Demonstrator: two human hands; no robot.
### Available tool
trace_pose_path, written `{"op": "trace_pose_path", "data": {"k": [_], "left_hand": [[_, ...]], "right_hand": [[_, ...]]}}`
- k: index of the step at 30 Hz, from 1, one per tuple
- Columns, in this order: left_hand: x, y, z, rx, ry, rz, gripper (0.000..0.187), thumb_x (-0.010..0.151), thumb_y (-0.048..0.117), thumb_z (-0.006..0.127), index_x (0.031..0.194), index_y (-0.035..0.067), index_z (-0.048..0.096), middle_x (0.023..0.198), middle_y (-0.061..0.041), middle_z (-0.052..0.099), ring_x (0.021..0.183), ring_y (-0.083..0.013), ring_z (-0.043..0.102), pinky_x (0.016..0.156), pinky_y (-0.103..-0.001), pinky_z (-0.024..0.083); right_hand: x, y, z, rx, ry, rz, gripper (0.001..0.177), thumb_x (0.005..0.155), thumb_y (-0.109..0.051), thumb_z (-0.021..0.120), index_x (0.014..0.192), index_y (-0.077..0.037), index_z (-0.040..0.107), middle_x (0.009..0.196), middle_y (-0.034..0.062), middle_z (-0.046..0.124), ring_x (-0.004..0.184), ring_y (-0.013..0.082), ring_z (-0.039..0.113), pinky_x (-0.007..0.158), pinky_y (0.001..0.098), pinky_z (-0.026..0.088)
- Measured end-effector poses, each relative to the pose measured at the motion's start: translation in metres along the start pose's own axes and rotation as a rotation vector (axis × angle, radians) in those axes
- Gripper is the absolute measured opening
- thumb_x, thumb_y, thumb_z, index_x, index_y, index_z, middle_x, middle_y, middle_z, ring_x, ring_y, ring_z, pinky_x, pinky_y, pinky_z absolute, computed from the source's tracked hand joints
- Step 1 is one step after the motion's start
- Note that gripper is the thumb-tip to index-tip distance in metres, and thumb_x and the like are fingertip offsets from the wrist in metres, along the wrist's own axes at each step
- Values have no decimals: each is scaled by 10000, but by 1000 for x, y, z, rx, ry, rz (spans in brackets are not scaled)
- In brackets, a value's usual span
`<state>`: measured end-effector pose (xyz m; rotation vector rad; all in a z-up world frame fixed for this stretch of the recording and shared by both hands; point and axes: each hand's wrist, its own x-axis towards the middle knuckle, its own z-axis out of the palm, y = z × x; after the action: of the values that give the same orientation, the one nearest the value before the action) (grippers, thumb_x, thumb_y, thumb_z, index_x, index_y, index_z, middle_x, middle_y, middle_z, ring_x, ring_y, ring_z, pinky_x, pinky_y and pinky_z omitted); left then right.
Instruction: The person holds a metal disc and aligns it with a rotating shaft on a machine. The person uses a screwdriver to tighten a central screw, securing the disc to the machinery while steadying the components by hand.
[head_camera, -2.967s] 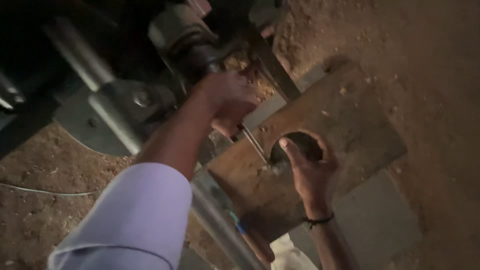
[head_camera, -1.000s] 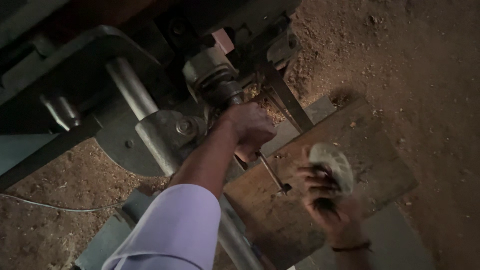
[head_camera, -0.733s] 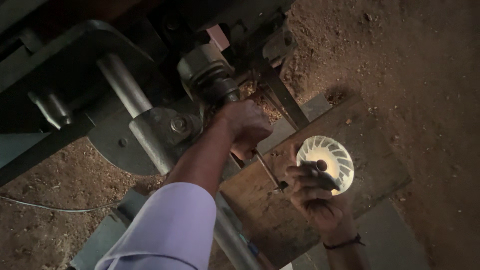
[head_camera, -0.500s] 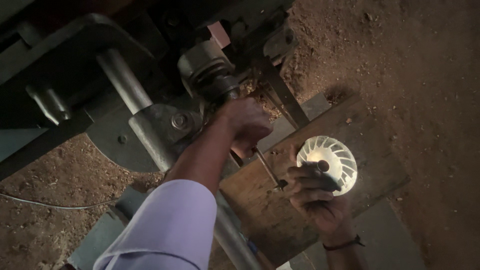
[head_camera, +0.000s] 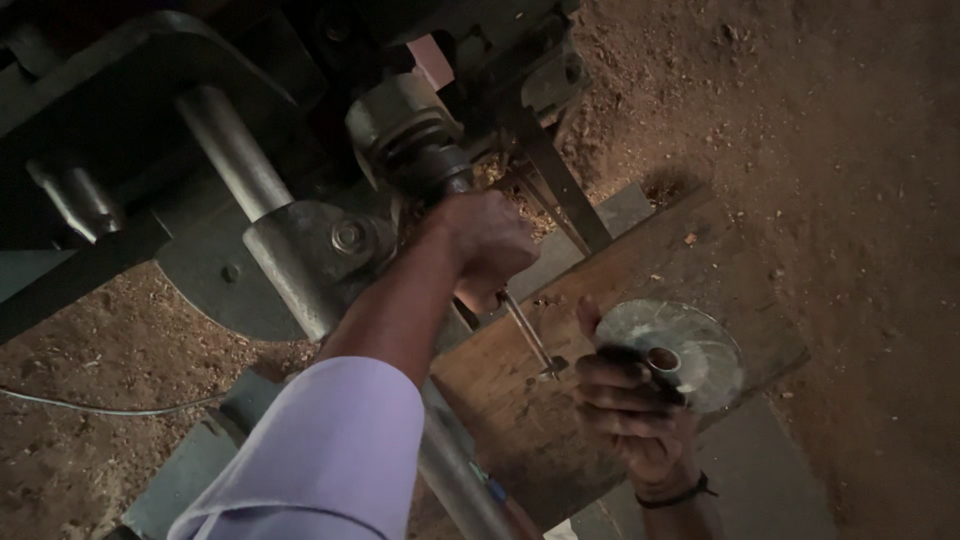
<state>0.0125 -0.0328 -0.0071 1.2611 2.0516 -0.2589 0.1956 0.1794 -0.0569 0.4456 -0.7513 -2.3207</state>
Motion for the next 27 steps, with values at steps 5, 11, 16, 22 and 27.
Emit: {"op": "trace_pose_path", "data": {"k": [5,11,16,22,27], "left_hand": [[2,1,3,-16,2,-21,277,728,350,836,903,148,761,1006,-34,745,980,-252,723,846,-430,615],[7,-3,9,-15,34,21,298,725,373,830,878,123,770,996,-64,743,979,-286,724,842,-443,604],[7,-3,12,-33,51,19,292,701,348,834,881,126,773,1007,-69,746,1002,-295,722,855,-446,604],[10,-2,10,-21,46,5,336,698,386,849,903,132,768,1045,-59,737,1044,-291,707,869,-447,597],[8,-3,15,-18,108,33,322,677,374,853,889,151,760,1050,-72,737,1063,-302,692,892,-440,579]], "right_hand": [[-10,-6,-11,-24,-28,-4,682,1051,-123,646,1655,-57,337,933,148,661,573,84,628,495,189,602],[-29,-24,-2,-666,96,-329,529,983,-61,664,1466,59,486,1170,259,671,550,162,650,415,249,505],[-42,-41,8,-990,273,-559,343,1028,-4,672,1355,50,586,1026,125,684,772,156,643,651,284,517],[-38,-31,10,-1010,740,-794,451,888,-87,714,1327,-39,626,1013,62,713,801,163,693,654,329,556],[-36,-24,2,-1252,814,-841,472,905,-43,794,1343,-10,624,1053,72,684,860,149,663,694,316,524]]}}
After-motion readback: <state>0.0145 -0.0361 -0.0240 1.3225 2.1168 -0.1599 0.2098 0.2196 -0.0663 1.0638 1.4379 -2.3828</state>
